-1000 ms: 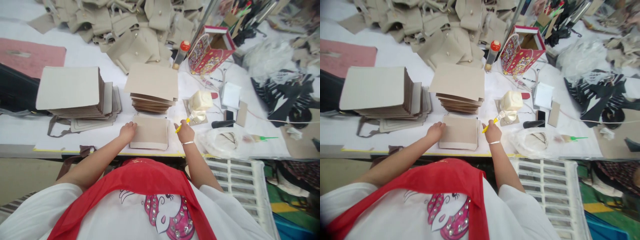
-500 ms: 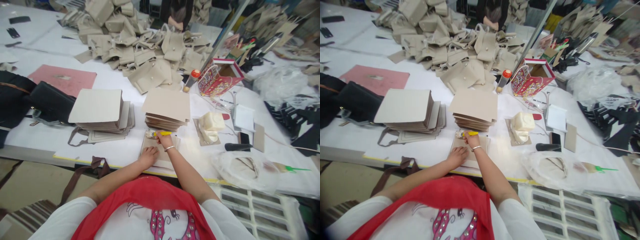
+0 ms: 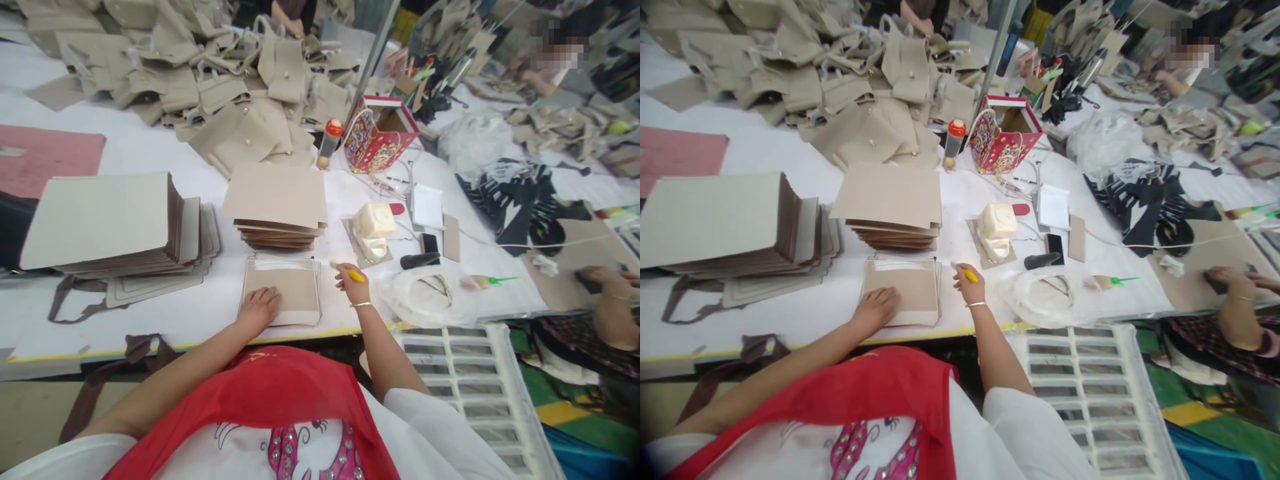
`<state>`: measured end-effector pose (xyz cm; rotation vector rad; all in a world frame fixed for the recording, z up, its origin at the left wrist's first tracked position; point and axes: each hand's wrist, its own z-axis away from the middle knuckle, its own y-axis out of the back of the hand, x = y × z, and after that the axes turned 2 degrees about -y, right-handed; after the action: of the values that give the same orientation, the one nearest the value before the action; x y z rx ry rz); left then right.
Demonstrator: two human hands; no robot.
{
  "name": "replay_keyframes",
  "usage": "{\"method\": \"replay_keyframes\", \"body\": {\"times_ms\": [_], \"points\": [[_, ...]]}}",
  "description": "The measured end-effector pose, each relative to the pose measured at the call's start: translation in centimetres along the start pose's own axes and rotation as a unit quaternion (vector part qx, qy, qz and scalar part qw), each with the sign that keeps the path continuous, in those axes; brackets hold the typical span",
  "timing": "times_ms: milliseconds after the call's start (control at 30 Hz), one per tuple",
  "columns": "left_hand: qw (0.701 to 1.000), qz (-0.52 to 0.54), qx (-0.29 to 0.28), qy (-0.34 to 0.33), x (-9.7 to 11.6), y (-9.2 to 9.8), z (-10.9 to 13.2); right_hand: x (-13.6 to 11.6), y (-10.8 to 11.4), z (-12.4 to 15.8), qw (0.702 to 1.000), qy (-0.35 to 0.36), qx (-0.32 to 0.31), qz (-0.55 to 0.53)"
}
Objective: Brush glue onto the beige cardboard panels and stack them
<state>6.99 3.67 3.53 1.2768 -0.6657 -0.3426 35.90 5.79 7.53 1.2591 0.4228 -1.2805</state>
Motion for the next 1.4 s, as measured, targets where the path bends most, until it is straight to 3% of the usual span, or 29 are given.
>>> {"method": "replay_keyframes", "body": {"times_ms": [133,233,300,400,567,667,800,867,900,967,1033,1100,1200,1300,1400], "points": [[1.0,-0.014,-0.005,0.003,0.3,0.1,-0.1,4.0,1.8,1.7,0.977,0.1,0.01,0.187],[1.0,-0.02,-0.006,0.003,0.4,0.0,-0.1,6.9,0.4,2.9,0.912,0.181,-0.008,0.368],[1.0,-0.017,-0.01,0.005,0.6,0.1,-0.2,8.5,-0.8,3.5,0.873,0.229,-0.03,0.429],[1.0,-0.012,-0.018,0.015,1.0,0.4,-0.3,10.1,-1.9,3.8,0.853,0.243,-0.027,0.461],[0.999,-0.018,-0.036,0.028,1.4,1.0,-0.3,10.3,-0.8,3.0,0.859,0.236,-0.024,0.453],[0.999,-0.001,-0.04,0.029,1.3,1.4,-0.4,8.7,0.7,3.2,0.896,0.206,0.015,0.394],[0.99,0.121,0.025,0.061,2.3,2.3,-1.7,5.0,2.8,5.2,0.952,0.186,0.029,0.24],[0.957,0.264,0.034,0.111,3.6,2.9,-2.8,3.0,3.5,6.4,0.967,0.19,-0.009,0.172],[0.923,0.356,0.016,0.144,4.3,3.2,-3.5,2.1,3.7,6.9,0.971,0.188,-0.028,0.144],[0.813,0.545,-0.052,0.198,5.7,3.8,-4.6,0.7,3.8,7.6,0.977,0.182,-0.062,0.094],[0.693,0.68,-0.112,0.209,6.5,4.2,-5.5,-0.1,3.4,7.8,0.978,0.183,-0.089,0.056],[0.624,0.744,-0.112,0.214,6.7,4.4,-5.8,-0.6,2.6,7.6,0.977,0.184,-0.101,0.039],[0.608,0.753,-0.029,0.251,5.8,4.3,-5.7,-1.0,1.1,7.0,0.977,0.178,-0.11,0.041],[0.627,0.727,0.042,0.275,4.1,4.1,-5.2,-1.2,-0.4,6.5,0.972,0.182,-0.132,0.066],[0.642,0.704,0.084,0.292,2.0,4.1,-4.5,-1.0,-1.8,6.0,0.966,0.199,-0.107,0.125]]}}
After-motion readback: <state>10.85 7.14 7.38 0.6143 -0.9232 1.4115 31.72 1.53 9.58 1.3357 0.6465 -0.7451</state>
